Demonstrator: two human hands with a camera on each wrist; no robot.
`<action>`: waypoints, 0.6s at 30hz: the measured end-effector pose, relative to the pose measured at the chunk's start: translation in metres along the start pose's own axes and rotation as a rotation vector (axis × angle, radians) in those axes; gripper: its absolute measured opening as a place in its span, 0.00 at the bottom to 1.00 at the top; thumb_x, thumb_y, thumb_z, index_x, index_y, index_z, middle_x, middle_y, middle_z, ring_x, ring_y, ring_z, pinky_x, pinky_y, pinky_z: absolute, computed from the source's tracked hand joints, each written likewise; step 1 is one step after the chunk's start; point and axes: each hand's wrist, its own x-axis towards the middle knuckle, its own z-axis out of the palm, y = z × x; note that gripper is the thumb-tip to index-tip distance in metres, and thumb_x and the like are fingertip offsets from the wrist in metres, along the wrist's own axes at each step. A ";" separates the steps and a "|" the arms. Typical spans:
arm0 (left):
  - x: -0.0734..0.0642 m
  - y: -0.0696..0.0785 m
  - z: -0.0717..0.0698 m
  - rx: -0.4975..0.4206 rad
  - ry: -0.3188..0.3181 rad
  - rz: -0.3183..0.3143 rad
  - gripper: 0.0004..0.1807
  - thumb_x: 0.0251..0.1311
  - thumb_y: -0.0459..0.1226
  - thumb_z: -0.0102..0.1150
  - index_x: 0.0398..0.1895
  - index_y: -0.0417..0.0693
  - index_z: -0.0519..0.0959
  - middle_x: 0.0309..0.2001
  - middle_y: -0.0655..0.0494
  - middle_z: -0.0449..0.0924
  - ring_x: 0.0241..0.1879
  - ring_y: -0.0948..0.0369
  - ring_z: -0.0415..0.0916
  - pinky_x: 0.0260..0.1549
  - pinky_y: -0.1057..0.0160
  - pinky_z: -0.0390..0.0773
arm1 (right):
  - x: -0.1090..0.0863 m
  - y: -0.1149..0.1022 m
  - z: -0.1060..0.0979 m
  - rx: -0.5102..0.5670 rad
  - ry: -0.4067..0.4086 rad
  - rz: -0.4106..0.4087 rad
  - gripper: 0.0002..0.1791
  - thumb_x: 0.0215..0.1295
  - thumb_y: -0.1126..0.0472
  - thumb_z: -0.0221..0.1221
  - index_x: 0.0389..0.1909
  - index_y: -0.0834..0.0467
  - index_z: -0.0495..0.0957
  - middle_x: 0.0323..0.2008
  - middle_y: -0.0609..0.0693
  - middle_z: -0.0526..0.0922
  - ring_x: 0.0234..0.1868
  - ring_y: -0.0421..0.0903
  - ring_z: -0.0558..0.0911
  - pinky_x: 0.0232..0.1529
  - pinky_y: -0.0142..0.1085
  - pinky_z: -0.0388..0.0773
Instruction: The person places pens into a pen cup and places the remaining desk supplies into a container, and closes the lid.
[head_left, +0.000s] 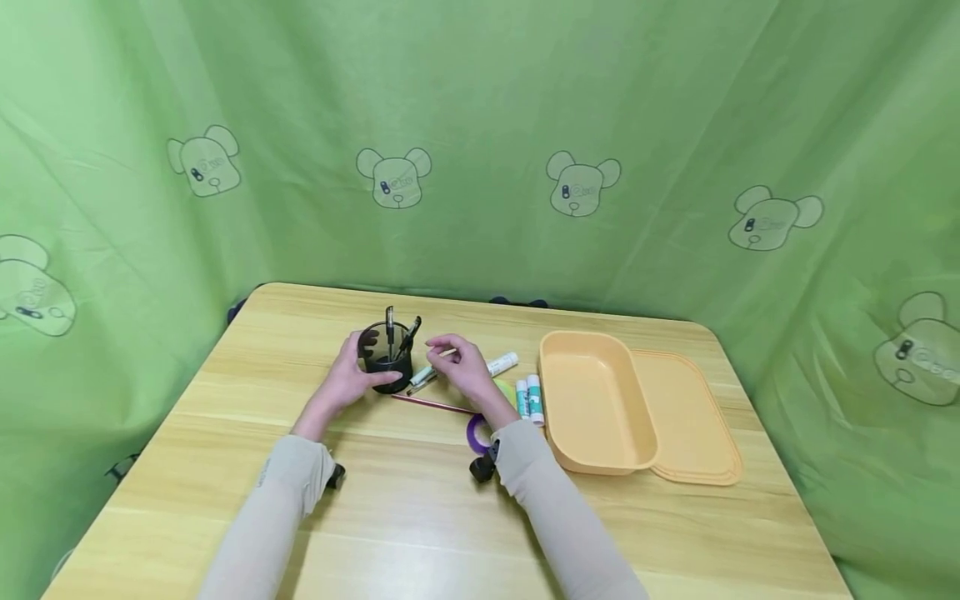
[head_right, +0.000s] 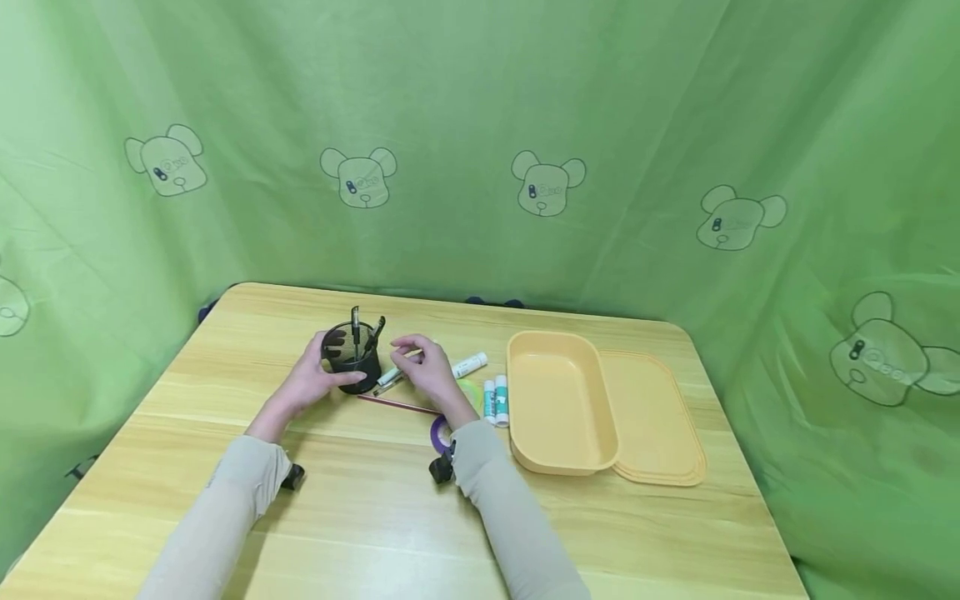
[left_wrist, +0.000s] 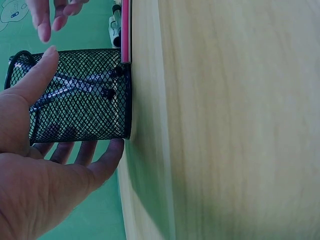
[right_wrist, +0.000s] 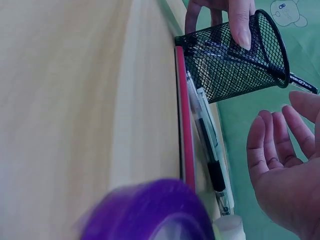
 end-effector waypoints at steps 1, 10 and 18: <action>0.000 0.001 0.000 0.002 0.001 -0.002 0.56 0.48 0.41 0.82 0.79 0.48 0.56 0.76 0.42 0.61 0.76 0.43 0.59 0.79 0.39 0.54 | -0.004 -0.004 -0.002 -0.009 -0.022 0.013 0.16 0.72 0.61 0.64 0.57 0.60 0.82 0.47 0.56 0.84 0.42 0.52 0.84 0.49 0.53 0.85; -0.003 0.003 0.001 0.014 0.000 -0.018 0.57 0.49 0.41 0.81 0.79 0.49 0.55 0.76 0.41 0.59 0.76 0.42 0.58 0.78 0.38 0.54 | -0.014 0.016 -0.006 -0.071 -0.175 0.048 0.15 0.71 0.63 0.64 0.57 0.62 0.82 0.47 0.57 0.85 0.44 0.54 0.85 0.47 0.43 0.86; -0.003 0.003 0.002 0.015 -0.002 -0.010 0.57 0.50 0.40 0.81 0.79 0.47 0.55 0.76 0.40 0.59 0.76 0.41 0.57 0.79 0.38 0.54 | -0.020 0.022 -0.009 -0.228 -0.255 -0.002 0.15 0.66 0.64 0.69 0.53 0.60 0.84 0.45 0.54 0.87 0.42 0.43 0.84 0.48 0.35 0.85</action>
